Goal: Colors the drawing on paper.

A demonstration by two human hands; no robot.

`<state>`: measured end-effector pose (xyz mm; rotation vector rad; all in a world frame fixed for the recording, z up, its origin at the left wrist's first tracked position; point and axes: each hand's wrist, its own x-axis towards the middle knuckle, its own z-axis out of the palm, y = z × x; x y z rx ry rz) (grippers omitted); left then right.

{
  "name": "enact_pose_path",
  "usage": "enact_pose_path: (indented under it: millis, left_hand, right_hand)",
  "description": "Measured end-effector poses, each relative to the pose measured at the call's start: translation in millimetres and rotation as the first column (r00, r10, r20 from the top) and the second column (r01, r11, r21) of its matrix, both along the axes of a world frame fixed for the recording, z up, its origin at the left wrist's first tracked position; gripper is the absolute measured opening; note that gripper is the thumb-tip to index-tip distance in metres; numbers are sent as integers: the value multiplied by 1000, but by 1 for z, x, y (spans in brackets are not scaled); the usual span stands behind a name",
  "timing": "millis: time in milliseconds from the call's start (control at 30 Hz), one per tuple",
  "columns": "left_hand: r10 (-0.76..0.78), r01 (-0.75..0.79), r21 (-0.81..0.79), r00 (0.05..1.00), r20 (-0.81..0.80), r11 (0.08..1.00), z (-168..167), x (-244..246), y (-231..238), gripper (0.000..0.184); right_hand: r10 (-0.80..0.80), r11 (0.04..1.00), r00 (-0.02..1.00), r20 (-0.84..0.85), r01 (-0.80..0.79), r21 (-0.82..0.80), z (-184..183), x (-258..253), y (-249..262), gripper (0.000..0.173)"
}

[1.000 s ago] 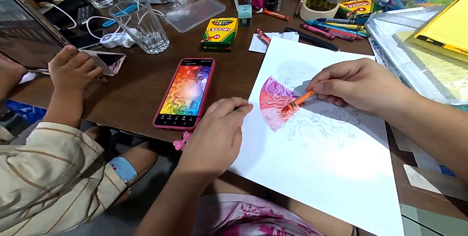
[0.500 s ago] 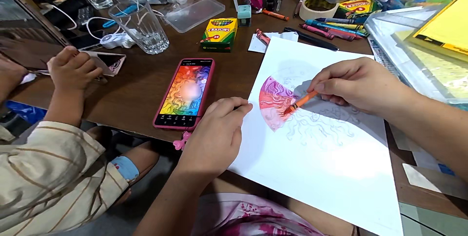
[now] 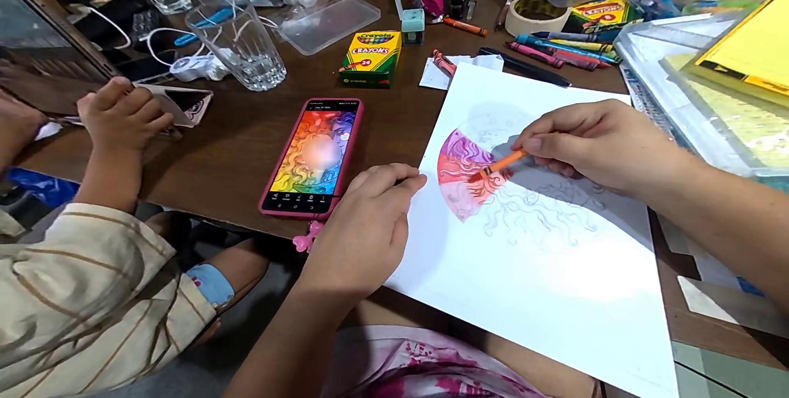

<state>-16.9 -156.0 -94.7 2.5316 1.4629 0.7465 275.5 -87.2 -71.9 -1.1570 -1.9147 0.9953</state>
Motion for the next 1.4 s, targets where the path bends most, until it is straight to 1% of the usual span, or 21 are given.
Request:
enact_pose_path:
  millis: [133,233,333,433,533,633,733,867,967,1067,1167,1267,1400]
  left_hand:
    - [3,-3,-7,1000,2,1000,0,1,0,39]
    - [7,-7,-6,1000,2,1000,0,1,0,39]
    - [6,-6,-5,1000,8,1000,0,1,0,40]
    - [7,-7,-4,1000,6,1000,0,1,0,39]
    - [8,-8,-2,1000,0,1000,-1,1,0,40]
    - [11,-11,-3,1000,0,1000,0,1,0,40]
    - [8,-8,-4,1000,0,1000,0,1,0,40]
    - [11,-11,-5,1000,5,1000,-1,1,0,39]
    - [11,-11,-5,1000,8,1000,0,1,-1,39]
    - [13,-13,-9,1000,1,1000,0,1,-1,39]
    - [18,-18,-13,1000,-4,1000,0,1,-1,40]
    - [18,-19,-6,1000,-3,1000,0,1,-1,39]
    - [10,-10,-7,1000,-2,1000,0,1,0,39]
  right_hand:
    - [39,999,999,9,-39,29,-2,2,1,21]
    - [31,999,999,39,-32,34,0,0,0,17]
    - [62,997,998,31,-64,49,-1,1,1,21]
    - [51,997,998,30,-53,53,-2,1,1,18]
    - [72,996,997,28,-73,45,-2,2,2,20]
    - [42,998,998,56,-45,51,-2,0,2,17]
    - [65,997,997,46,-67,46,-2,1,2,20]
    - [23,999,998,54,-25,35,-1,-1,1,18]
    - [55,998,998,27,-56,32,-2,1,2,20]
    - [28,999,998,55,-29,28,0,-1,0,17]
    - [53,997,998,46,-55,49,-1,1,1,20]
    - [19,999,997,68,-21,33,1,-1,-1,17]
    - [18,1000,998,55,-19,24,1,-1,-1,20]
